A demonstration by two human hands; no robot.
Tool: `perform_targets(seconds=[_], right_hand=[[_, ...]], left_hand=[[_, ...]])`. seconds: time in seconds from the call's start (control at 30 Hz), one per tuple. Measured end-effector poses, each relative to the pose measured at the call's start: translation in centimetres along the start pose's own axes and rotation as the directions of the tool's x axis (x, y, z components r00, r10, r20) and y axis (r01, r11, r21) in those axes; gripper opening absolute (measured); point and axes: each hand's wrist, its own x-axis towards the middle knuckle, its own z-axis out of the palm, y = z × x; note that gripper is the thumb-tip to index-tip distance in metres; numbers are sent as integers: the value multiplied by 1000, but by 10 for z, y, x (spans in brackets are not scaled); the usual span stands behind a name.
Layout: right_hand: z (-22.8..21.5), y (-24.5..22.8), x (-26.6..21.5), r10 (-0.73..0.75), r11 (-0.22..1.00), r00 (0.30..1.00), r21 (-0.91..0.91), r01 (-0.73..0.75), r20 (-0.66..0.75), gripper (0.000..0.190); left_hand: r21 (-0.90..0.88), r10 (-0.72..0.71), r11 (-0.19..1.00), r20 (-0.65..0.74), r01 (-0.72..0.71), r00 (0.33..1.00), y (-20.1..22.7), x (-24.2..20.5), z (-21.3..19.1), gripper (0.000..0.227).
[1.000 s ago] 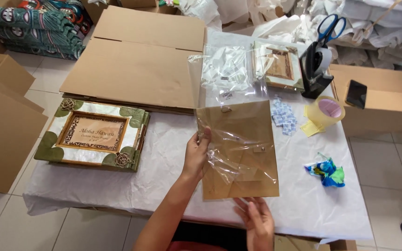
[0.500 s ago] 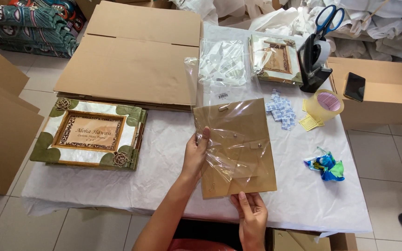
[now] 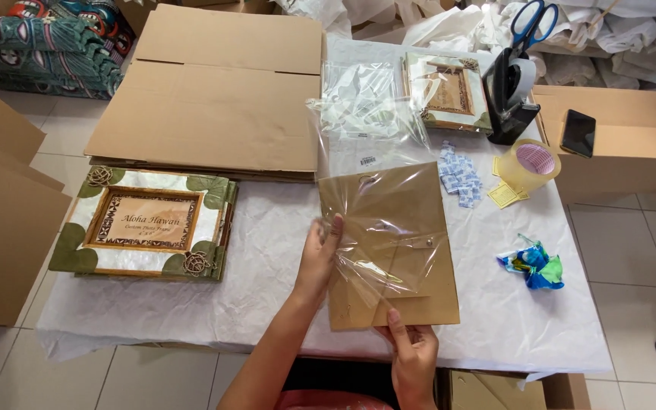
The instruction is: The person places a picture frame inside a plastic sleeve, folds the plastic over the back, and secures it with adhesive.
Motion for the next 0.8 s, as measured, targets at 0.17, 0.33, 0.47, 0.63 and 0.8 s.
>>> perform_targets(seconds=[0.17,0.33,0.47,0.63,0.8], right_hand=[[5,-5,0,-11,999,1000,-52,11,-7,28],[12,-15,-2,18,988,999,-152,-22,-31,32],[2,0,4,-34,989,999,-142,34,-3,20],[-4,14,14,-50,998,999,-36,50,16,14],[-11,33,20,-73,997,996,18,73,46,6]], left_hand=[[693,834,271,178,-668,523,-7,-11,9,80],[537,565,-133,732,-833,382,-13,-18,53,59],[472,311,-374,875,-798,371,-46,4,71,67],[445,307,-333,885,-831,351,-76,17,67,65],[402,247,-362,911,-841,330,-93,15,61,63]])
